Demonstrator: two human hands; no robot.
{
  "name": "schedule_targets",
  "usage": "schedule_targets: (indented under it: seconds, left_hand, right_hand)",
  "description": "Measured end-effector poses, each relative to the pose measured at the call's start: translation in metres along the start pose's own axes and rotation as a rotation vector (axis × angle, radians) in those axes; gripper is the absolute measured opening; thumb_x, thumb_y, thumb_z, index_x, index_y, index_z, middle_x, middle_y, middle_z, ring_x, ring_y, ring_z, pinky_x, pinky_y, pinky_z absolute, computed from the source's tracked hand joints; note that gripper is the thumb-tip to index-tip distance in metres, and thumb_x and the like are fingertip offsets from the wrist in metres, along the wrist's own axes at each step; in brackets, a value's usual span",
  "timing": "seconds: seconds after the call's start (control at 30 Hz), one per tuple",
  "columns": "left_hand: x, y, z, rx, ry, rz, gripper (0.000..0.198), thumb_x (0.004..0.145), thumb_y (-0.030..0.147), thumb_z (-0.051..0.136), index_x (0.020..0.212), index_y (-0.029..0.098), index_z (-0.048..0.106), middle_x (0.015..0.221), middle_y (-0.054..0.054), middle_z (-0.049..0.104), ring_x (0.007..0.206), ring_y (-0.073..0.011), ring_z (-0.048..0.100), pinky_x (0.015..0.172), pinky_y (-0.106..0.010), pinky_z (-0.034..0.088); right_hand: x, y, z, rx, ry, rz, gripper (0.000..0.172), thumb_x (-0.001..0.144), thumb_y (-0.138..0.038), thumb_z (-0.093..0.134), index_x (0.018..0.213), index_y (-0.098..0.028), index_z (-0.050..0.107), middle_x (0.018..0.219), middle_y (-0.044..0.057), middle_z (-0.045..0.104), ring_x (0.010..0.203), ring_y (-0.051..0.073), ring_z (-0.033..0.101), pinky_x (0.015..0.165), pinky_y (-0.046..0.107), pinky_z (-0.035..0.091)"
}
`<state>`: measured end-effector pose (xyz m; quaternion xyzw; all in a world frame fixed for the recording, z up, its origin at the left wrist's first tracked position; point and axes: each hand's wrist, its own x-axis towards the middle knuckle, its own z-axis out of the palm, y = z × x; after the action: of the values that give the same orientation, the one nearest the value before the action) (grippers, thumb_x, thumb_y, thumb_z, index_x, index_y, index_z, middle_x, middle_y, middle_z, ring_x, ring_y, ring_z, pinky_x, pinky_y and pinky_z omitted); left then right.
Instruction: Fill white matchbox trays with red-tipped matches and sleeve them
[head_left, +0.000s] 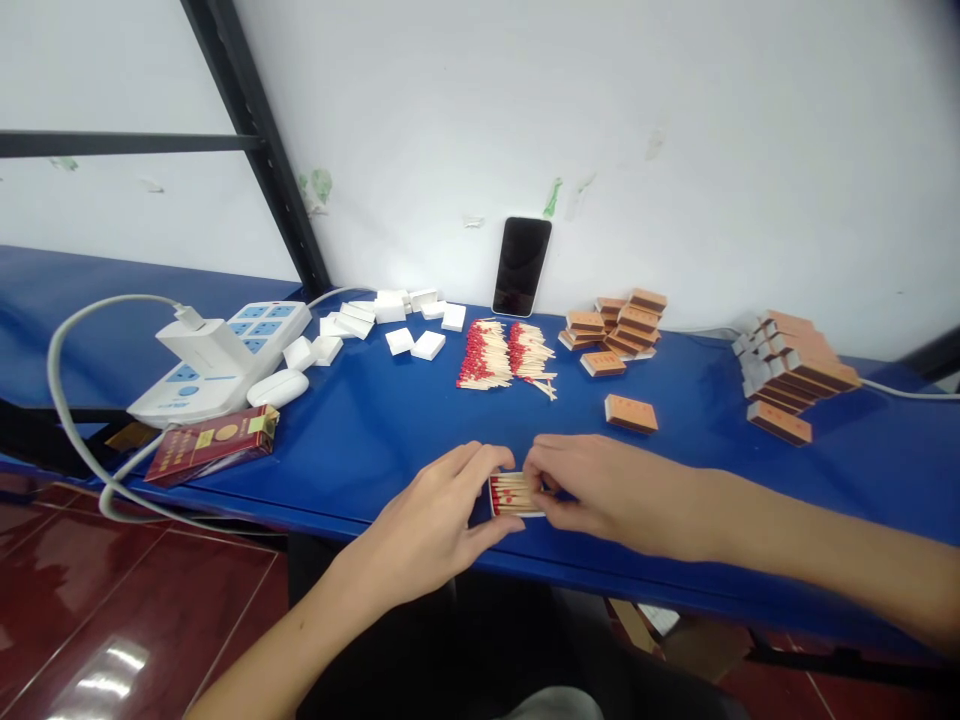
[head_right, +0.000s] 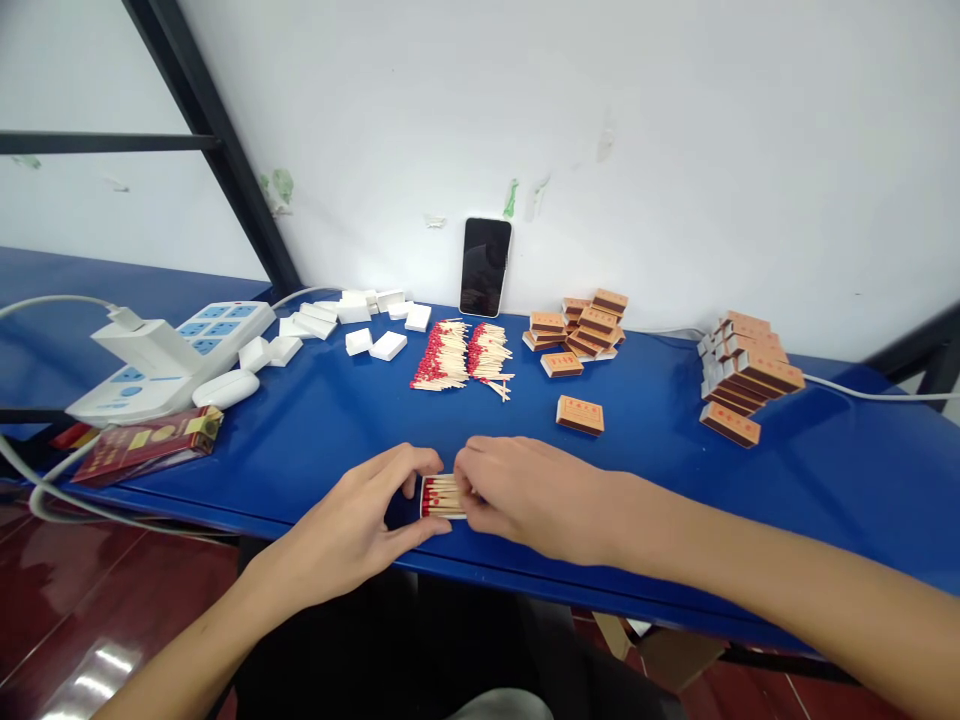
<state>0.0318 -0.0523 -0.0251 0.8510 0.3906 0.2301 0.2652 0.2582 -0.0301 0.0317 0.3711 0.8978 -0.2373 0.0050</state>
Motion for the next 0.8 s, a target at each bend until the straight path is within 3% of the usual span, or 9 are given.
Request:
schedule_targets:
  seconds: [0.2,0.4,0.6,0.8]
  left_hand:
    - [0.000,0.002,-0.002,-0.020,-0.018,0.003,0.027,0.093,0.031,0.065,0.113,0.026,0.047,0.107,0.000,0.057,0.094,-0.0179,0.055,0.080,-0.029,0.044]
    - [0.001,0.003,-0.002,-0.020,-0.036,0.009,0.017,0.094,0.030,0.063,0.104,0.024,0.051,0.100,0.000,0.056,0.089,-0.0168,0.053,0.078,-0.029,0.044]
    - [0.003,0.001,-0.002,0.004,-0.043,0.021,0.015,0.095,0.033,0.062,0.101,0.022,0.055,0.102,0.000,0.056,0.091,-0.0170,0.054,0.080,-0.030,0.046]
    - [0.002,0.000,-0.001,-0.003,-0.050,0.039,0.012,0.095,0.032,0.062,0.094,0.021,0.056,0.105,-0.002,0.057,0.093,-0.0170,0.056,0.083,-0.031,0.047]
  right_hand:
    - [0.010,-0.014,-0.006,0.005,-0.104,-0.024,0.025,0.101,-0.030,0.043,0.087,-0.018,0.060,0.091,0.005,0.062,0.083,0.019,0.059,0.071,0.031,0.045]
    - [0.006,-0.007,-0.003,0.142,-0.027,-0.053,0.018,0.098,-0.027,0.051,0.089,-0.019,0.065,0.091,0.003,0.063,0.085,0.016,0.060,0.074,0.029,0.044]
    - [0.004,-0.002,-0.002,0.149,0.040,0.001,0.012,0.092,-0.022,0.059,0.091,-0.021,0.072,0.089,0.002,0.067,0.080,0.015,0.062,0.069,0.027,0.045]
    - [0.007,-0.009,0.002,0.172,0.063,-0.038,0.014,0.090,-0.019,0.063,0.093,-0.023,0.076,0.091,0.001,0.070,0.077,0.013,0.062,0.069,0.025,0.045]
